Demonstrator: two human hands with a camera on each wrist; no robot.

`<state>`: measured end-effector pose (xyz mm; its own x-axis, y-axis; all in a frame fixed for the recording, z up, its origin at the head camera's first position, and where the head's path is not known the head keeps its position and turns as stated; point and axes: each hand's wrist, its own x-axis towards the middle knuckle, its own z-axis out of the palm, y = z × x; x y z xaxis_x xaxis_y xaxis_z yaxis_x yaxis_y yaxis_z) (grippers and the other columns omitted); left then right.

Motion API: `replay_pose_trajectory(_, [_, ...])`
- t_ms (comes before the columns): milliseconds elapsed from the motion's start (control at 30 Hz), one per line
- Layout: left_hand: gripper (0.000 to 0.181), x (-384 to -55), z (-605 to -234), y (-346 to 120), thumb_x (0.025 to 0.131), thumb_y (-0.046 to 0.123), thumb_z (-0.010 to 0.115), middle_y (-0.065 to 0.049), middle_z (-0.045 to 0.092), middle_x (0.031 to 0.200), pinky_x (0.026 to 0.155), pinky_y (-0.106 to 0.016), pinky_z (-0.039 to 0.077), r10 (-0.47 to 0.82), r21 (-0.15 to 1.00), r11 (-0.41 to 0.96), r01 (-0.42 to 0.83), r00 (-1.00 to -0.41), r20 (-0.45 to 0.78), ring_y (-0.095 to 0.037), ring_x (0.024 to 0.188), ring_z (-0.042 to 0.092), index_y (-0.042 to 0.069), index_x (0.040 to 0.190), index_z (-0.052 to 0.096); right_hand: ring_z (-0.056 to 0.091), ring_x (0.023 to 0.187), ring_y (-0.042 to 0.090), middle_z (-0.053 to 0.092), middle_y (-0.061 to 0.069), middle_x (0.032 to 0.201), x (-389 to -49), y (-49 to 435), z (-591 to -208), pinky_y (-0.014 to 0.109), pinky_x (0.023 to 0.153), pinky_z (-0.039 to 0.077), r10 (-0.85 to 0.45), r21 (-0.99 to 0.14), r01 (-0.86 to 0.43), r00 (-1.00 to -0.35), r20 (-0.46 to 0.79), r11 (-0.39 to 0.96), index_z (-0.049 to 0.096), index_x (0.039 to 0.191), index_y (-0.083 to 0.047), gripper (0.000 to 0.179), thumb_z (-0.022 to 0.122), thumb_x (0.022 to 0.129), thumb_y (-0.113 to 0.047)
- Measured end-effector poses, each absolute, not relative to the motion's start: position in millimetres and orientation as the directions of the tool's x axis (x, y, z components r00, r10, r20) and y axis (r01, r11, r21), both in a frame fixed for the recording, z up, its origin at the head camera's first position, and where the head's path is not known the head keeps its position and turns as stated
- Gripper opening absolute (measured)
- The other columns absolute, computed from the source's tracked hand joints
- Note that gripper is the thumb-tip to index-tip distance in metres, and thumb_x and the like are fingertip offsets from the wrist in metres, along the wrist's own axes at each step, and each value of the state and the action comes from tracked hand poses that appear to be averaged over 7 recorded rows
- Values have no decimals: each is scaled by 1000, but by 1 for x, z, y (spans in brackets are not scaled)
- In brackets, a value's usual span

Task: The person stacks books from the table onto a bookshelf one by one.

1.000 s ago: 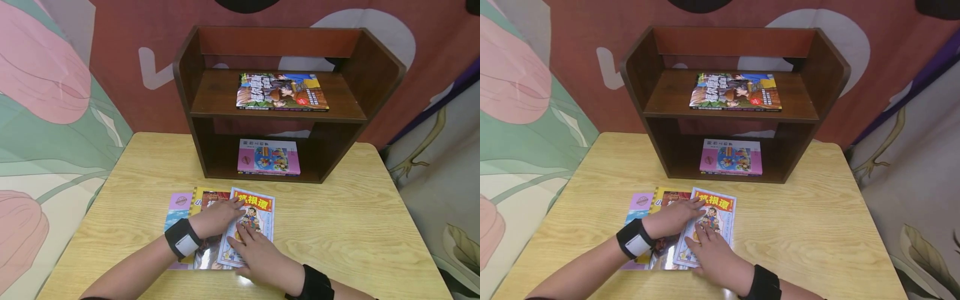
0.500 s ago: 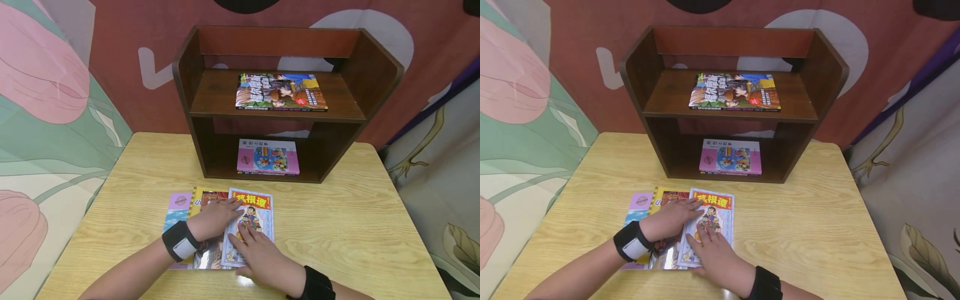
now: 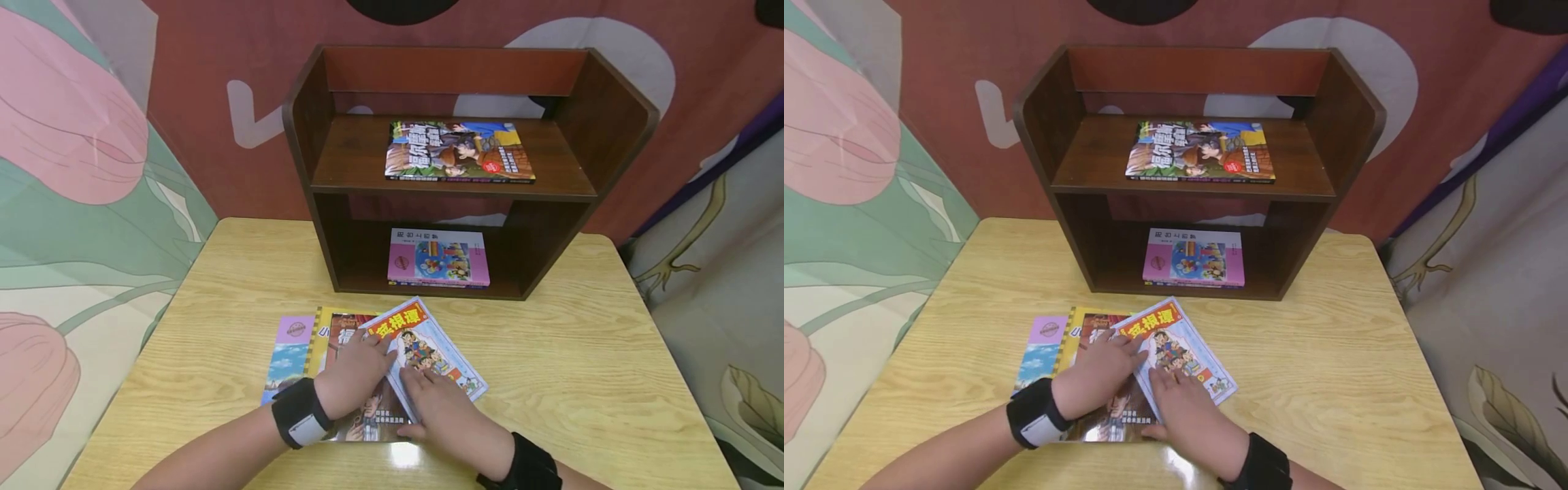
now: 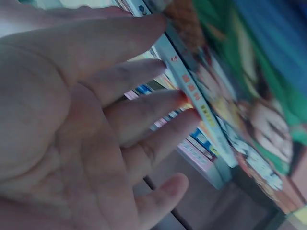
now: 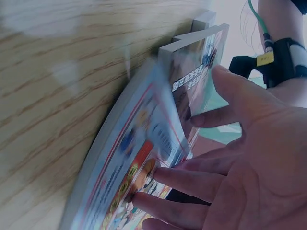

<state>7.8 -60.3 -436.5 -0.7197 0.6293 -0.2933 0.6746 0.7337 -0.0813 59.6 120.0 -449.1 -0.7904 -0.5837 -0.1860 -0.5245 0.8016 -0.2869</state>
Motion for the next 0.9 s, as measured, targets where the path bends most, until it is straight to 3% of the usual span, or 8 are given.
replay_pose_trajectory(100, [51, 16, -438, -53, 86, 30, 67, -7, 51, 141, 104, -43, 41, 612, -181, 715, 676, -729, -306, -23, 124, 52, 20, 134, 55, 53, 120, 39, 52, 18, 136, 59, 124, -453, 47, 99, 45, -578, -240, -536, -800, -162, 810, 44, 137, 2, 89, 72, 73, -53])
replay_pose_trajectory(233, [48, 25, -435, -46, 87, 33, 65, -7, 53, 138, 101, -40, 44, 589, -270, 692, 669, -740, -324, -23, 121, 54, 21, 133, 56, 52, 121, 40, 50, 21, 137, 57, 129, -458, 48, 97, 45, -557, -224, -520, -815, -160, 824, 44, 137, 2, 92, 79, 68, -47])
replay_pose_trajectory(533, [52, 29, -434, -38, 84, 31, 69, -8, 56, 135, 102, -38, 43, 539, -273, 706, 654, -745, -392, -23, 118, 55, 21, 133, 56, 43, 128, 42, 36, 26, 146, 58, 133, -460, 53, 100, 41, -514, -231, -466, -825, -234, 854, 41, 140, 1, 101, 85, 60, -43])
replay_pose_trajectory(733, [47, 30, -432, -37, 81, 32, 72, -7, 64, 120, 93, -36, 48, 550, -281, 707, 649, -755, -357, -21, 106, 60, 20, 126, 62, 45, 125, 44, 41, 23, 144, 56, 134, -464, 51, 101, 42, -515, -208, -476, -831, -210, 854, 44, 138, 0, 89, 83, 64, -30])
replay_pose_trajectory(900, [48, 30, -430, -37, 82, 31, 71, -7, 65, 117, 91, -36, 49, 570, -248, 706, 663, -740, -357, -20, 106, 60, 18, 127, 61, 45, 125, 46, 42, 25, 143, 53, 136, -466, 49, 102, 42, -521, -242, -473, -830, -200, 847, 44, 137, 3, 88, 81, 61, -20])
